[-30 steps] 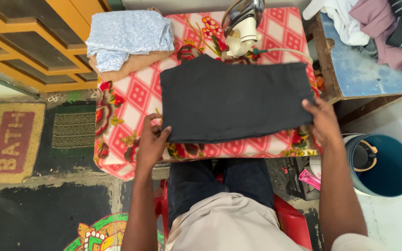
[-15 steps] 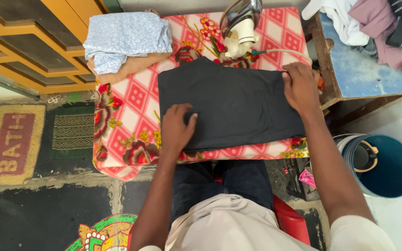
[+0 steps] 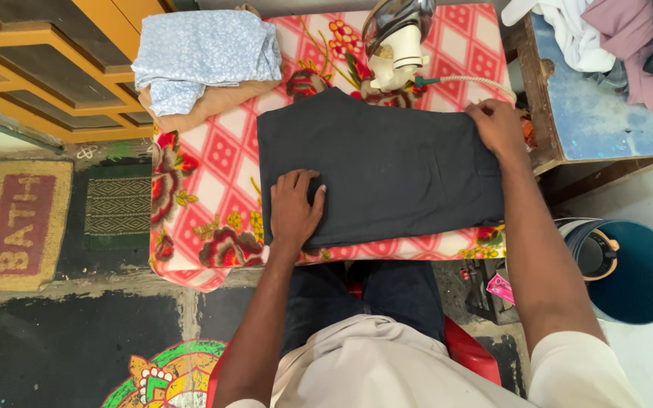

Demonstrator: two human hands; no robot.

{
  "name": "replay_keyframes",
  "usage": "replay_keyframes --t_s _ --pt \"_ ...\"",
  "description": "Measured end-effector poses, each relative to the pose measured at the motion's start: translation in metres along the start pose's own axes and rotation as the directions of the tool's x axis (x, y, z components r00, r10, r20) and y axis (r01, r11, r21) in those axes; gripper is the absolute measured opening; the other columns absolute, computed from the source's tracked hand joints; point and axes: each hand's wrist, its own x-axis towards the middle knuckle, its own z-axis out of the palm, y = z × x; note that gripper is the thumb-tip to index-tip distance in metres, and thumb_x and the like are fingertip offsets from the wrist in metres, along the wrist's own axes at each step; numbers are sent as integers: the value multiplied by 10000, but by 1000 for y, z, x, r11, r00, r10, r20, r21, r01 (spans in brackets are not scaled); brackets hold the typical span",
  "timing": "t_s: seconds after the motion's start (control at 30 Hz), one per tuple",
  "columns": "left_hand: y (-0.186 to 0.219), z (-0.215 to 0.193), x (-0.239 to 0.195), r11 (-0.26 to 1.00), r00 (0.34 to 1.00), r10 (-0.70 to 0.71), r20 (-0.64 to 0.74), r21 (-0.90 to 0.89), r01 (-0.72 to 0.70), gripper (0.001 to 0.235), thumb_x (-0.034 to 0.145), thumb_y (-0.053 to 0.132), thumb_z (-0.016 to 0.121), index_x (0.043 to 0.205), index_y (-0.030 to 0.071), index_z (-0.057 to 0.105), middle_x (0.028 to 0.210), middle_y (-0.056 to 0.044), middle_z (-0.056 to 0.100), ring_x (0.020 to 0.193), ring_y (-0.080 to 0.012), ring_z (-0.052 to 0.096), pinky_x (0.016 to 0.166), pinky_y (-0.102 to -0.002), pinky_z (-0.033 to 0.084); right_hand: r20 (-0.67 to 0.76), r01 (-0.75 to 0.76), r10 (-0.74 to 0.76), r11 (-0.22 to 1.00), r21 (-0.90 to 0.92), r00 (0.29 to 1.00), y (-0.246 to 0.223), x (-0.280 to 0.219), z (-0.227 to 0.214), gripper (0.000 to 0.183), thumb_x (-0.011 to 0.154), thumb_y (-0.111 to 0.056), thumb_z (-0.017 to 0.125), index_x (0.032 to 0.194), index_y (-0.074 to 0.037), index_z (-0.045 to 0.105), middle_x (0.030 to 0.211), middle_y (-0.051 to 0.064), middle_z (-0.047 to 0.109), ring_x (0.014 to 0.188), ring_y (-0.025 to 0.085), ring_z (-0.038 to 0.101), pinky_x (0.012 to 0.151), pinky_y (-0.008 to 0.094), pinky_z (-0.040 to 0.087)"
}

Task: The person irons a pair of black trousers on a patterned ironing board, smoothing the fabric with one hand while moving the iron with the other. The person folds the trousers in half and continues ironing the folded section before placing the iron down.

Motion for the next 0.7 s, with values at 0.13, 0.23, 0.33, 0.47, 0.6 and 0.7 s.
replay_keyframes --t_s 0.13,0.23,0.33,0.47,0.6,0.7 --pt "2 1 -3 1000 1000 -4 12 -11 4 293 920 218 714 1183 95 676 1169 -92 666 1143 -303 590 945 -454 434 -64 17 -22 996 -85 998 14 -5 3 569 1135 -479 546 1036 50 729 974 269 687 952 438 647 829 483 465" --pt "2 0 -2 1000 1000 15 -11 -15 -15 305 919 217 715 1194 94 668 1178 -96 664 1147 -305 587 953 -454 434 -32 -1 2 1000 26 999 24 -13 0 541 1101 -487 586 1120 42 698 976 240 687 951 368 659 833 444 477" --pt "0 1 -2 1000 1000 17 -17 -10 -17 309 917 220 719 1195 97 667 1182 -97 664 1149 -307 586 954 -454 433 -44 233 -229 943 238 972 33 -26 -3 471 1084 -428 676 1170 35 702 1008 140 722 959 223 670 857 380 491" --pt "0 2 -2 1000 1000 20 -20 -13 -21 324 910 214 719 1208 97 666 1202 -99 666 1162 -305 587 959 -451 431 -32 -50 59 974 221 998 41 -38 -4 404 989 -364 799 1126 10 733 825 68 633 722 125 542 665 331 440" --pt "0 2 -2 1000 1000 7 0 -22 -7 333 909 217 722 1213 96 665 1196 -95 667 1166 -304 585 967 -452 430 -94 25 -5 976 215 996 36 -46 2 329 977 -267 809 1078 30 707 797 48 645 708 106 556 662 297 452" --pt "0 1 -2 1000 1000 10 -6 -26 -10 331 912 213 718 1216 95 662 1202 -93 669 1172 -302 586 967 -449 431 -164 80 -55 985 156 985 25 -47 4 322 921 -169 840 1096 50 683 823 113 630 733 186 566 679 346 470"
